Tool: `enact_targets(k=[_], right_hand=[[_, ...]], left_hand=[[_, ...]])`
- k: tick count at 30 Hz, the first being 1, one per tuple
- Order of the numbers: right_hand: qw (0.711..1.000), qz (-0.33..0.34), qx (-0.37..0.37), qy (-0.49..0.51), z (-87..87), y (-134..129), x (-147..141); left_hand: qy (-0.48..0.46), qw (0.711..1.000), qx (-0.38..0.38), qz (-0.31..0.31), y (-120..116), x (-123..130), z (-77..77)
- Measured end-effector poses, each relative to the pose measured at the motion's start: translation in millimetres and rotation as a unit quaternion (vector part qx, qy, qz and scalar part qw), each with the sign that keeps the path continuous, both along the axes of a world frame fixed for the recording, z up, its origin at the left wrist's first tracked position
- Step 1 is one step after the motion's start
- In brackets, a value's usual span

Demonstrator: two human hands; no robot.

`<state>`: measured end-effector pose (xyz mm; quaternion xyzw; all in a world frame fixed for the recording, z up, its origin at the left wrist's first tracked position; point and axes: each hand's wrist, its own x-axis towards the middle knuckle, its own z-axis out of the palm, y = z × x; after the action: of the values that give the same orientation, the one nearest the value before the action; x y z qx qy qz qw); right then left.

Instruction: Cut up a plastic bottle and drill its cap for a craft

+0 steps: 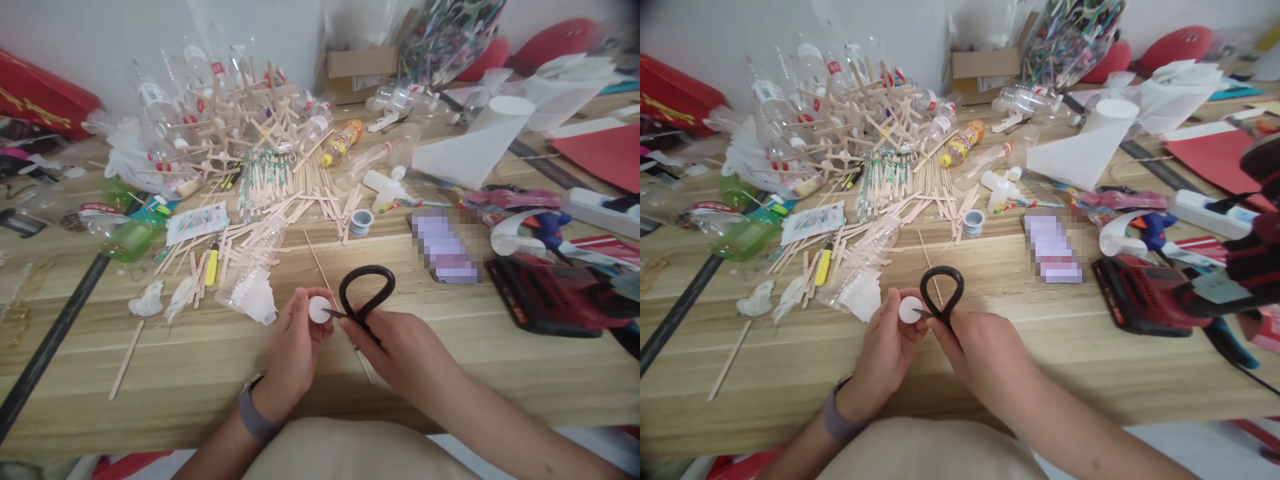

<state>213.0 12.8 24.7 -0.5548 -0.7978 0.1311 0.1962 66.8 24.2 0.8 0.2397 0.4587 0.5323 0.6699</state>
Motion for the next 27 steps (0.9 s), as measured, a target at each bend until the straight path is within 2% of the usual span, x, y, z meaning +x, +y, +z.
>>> enact_targets(k=[5,11,14,16,19,21,24,26,27], right_hand=[[0.998,-0.005,0.061,-0.010,-0.9,-6,-4],[0.997,0.022,0.072,-0.023,3.6,-7,-7],[0.993,0.028,0.108,-0.041,2.9,-8,-8],[0.989,0.036,0.132,-0.051,3.2,-9,-7],[0.986,0.067,0.131,-0.076,6.3,-10,-4],[0.983,0.093,0.125,-0.091,8.8,-10,-1],[0.979,0.117,0.135,-0.102,10.7,-10,2],[0.985,0.115,0.099,-0.083,11.5,-9,1],[0.991,0.104,0.057,-0.058,12.0,-8,0]], left_hand=[[0.080,0.996,0.025,0.000,-1,-2,4.7],[0.137,0.990,0.021,-0.015,-3,-5,1.8],[0.145,0.989,0.031,-0.024,-3,-5,1.5],[0.160,0.986,0.039,-0.027,-3,-5,2.0],[0.210,0.976,0.043,-0.022,-4,-7,5.9],[0.270,0.961,0.047,-0.026,-4,-8,11.2],[0.385,0.919,0.077,-0.036,-5,-11,17.7],[0.434,0.892,0.123,-0.027,-6,-13,17.1],[0.446,0.882,0.151,-0.018,-7,-14,15.2]])
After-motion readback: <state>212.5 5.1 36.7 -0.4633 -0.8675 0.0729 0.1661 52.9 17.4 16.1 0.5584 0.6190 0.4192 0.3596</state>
